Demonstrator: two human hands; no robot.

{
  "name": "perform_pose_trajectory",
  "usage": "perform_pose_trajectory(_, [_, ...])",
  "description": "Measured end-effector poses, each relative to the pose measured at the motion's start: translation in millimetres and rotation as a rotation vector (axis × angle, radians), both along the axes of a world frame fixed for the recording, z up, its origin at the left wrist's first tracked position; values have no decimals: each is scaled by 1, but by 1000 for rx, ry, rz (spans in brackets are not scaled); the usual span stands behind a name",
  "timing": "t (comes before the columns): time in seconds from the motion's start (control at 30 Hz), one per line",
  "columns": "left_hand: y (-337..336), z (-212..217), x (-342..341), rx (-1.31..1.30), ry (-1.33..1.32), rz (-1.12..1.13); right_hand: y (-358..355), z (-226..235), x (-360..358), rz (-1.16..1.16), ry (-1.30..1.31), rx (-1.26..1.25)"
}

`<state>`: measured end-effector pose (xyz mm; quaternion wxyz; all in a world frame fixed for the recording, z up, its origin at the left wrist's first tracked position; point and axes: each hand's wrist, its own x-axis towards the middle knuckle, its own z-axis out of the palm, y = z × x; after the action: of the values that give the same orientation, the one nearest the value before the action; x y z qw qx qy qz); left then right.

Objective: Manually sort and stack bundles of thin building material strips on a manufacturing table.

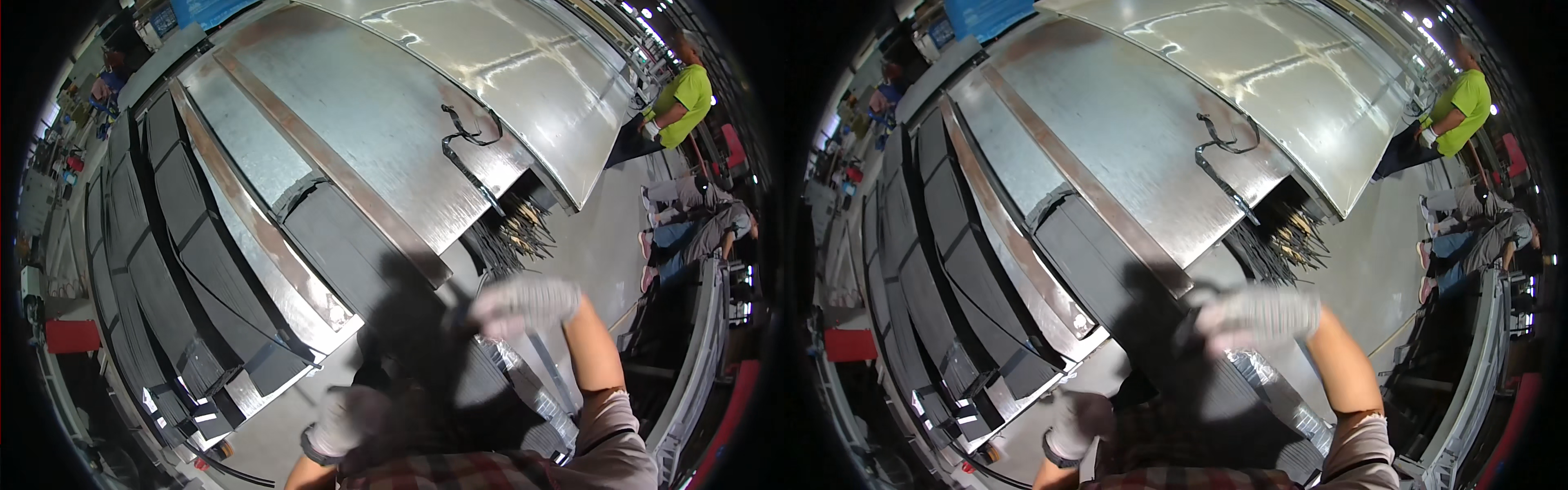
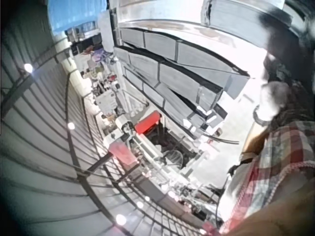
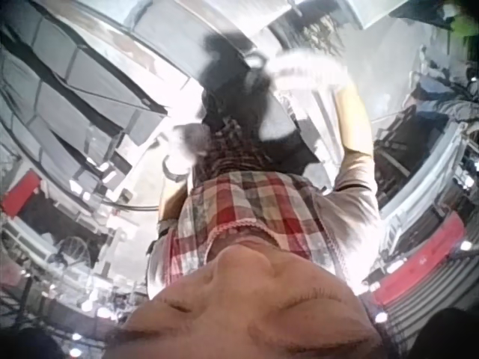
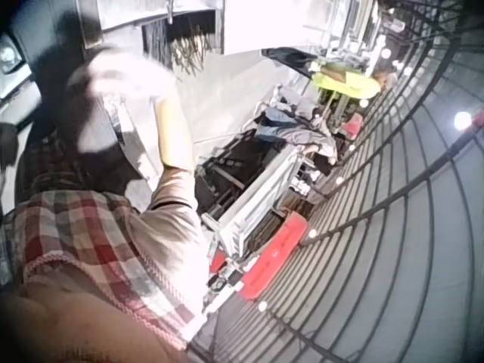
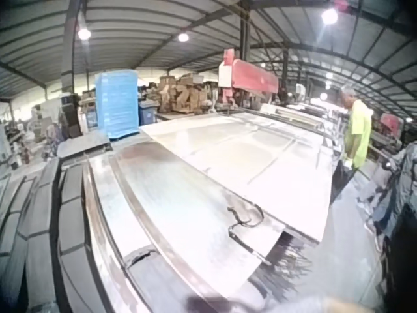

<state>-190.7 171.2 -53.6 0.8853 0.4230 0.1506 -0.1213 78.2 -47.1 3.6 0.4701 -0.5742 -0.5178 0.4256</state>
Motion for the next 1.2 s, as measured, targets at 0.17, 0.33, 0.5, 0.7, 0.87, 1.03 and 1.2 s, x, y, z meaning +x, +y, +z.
perform_pose_trajectory(0.17, [0, -75, 34, 512, 256, -86, -17, -103, 21, -246, -219, -543])
perform_pose_trajectory(0.33, [3, -96, 25, 329, 261, 6, 8, -87, -70, -751, -801, -223])
perform_pose_trajectory(0.5, [11, -67, 34, 368, 259, -85, 42, -96, -153, -532, -1023, -639])
perform_pose_trajectory(0.7, [5, -84, 28, 895, 100, -105, 39, -109, -155, -541, -987, -662])
perform_pose_trajectory(0.87, [-25, -215, 38, 678, -118, 119, 37, -108, -154, -398, -993, -755])
perform_pose_trajectory(1.03, [-57, -310, 83, 835, 38, 5, 42, -103, -149, -427, -942, -688])
perform_pose_trajectory(1.2, [-69, -330, 86, 824, 116, -115, 37, -116, -154, -565, -869, -539])
